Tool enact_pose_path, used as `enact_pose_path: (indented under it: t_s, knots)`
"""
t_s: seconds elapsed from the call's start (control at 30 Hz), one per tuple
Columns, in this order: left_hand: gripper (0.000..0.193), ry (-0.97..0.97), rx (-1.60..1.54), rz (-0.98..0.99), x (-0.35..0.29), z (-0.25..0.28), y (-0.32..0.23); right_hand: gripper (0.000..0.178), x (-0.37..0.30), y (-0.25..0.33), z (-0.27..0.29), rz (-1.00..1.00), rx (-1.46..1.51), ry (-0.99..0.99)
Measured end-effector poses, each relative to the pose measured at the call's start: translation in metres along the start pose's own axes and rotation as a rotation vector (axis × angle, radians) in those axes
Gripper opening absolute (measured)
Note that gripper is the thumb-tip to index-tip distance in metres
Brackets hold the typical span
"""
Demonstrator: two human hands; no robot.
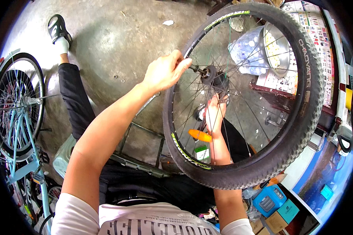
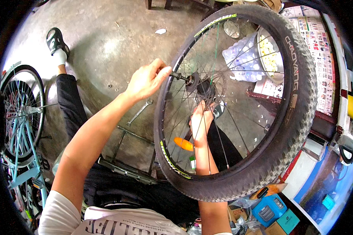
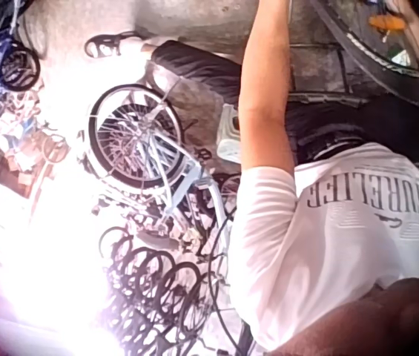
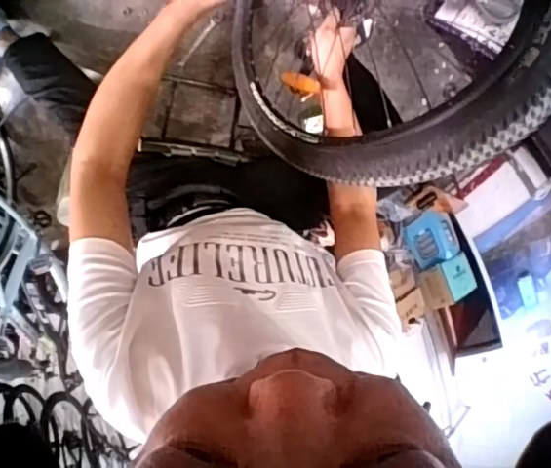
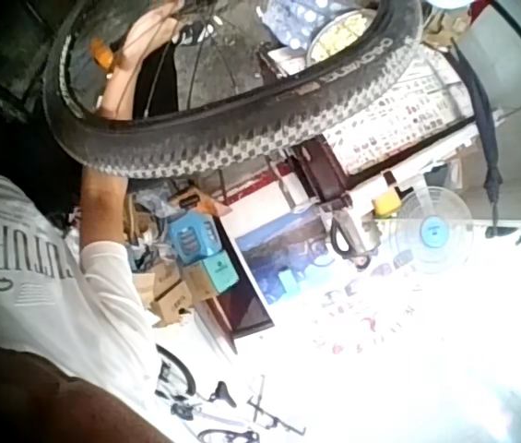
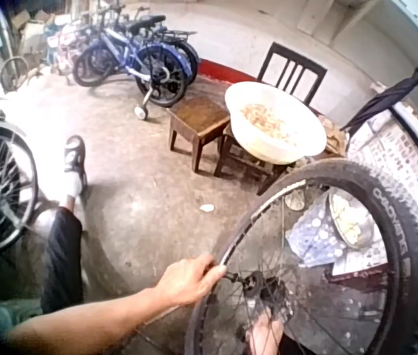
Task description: The person is sitting on the floor in a cluttered workshop, working on a bicycle wheel. They use a wrench to tighten the axle nuts on the wheel hub, then spin the wheel to check its movement. The person also handles a small cardboard box and a piece of paper.
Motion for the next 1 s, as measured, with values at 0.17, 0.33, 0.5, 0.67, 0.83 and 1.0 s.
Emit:
enact_pose_path:
  t_s: [0.17, 0.33, 0.5, 0.67, 0.83, 1.0]
  knots:
    - [0.025, -0.041, -0.029, -0.157, -0.003, -0.004, 0.000, 0.031, 0.003, -0.011, 0.005, -0.030, -0.015, -0.002]
    - [0.028, 0.074, 0.114, -0.032, -0.005, -0.002, 0.000, 0.032, -0.002, -0.012, 0.002, -0.087, 0.043, 0.003]
    - [0.030, -0.045, -0.090, -0.084, -0.008, 0.000, 0.001, 0.030, 0.001, -0.014, 0.002, -0.060, 0.025, -0.003]
    - [0.033, 0.025, 0.075, -0.035, -0.003, 0.002, -0.007, 0.013, -0.002, -0.007, -0.002, -0.094, 0.065, -0.019]
    - [0.036, 0.036, 0.079, 0.015, -0.004, 0.004, -0.004, 0.010, 0.000, -0.012, 0.001, -0.097, 0.069, 0.013]
    - [0.041, -0.099, -0.067, -0.111, -0.005, 0.003, -0.003, 0.036, 0.001, -0.014, 0.002, -0.109, 0.073, 0.013]
Point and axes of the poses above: each hand's wrist, its own x-axis towards the middle knuckle, its own z-axis out of the back of the hand, y = z × x, the point moved 3 cm from there along x, towards the middle knuckle, and after that the axes turned 4 degrees about -y, right-handed, at the moved point
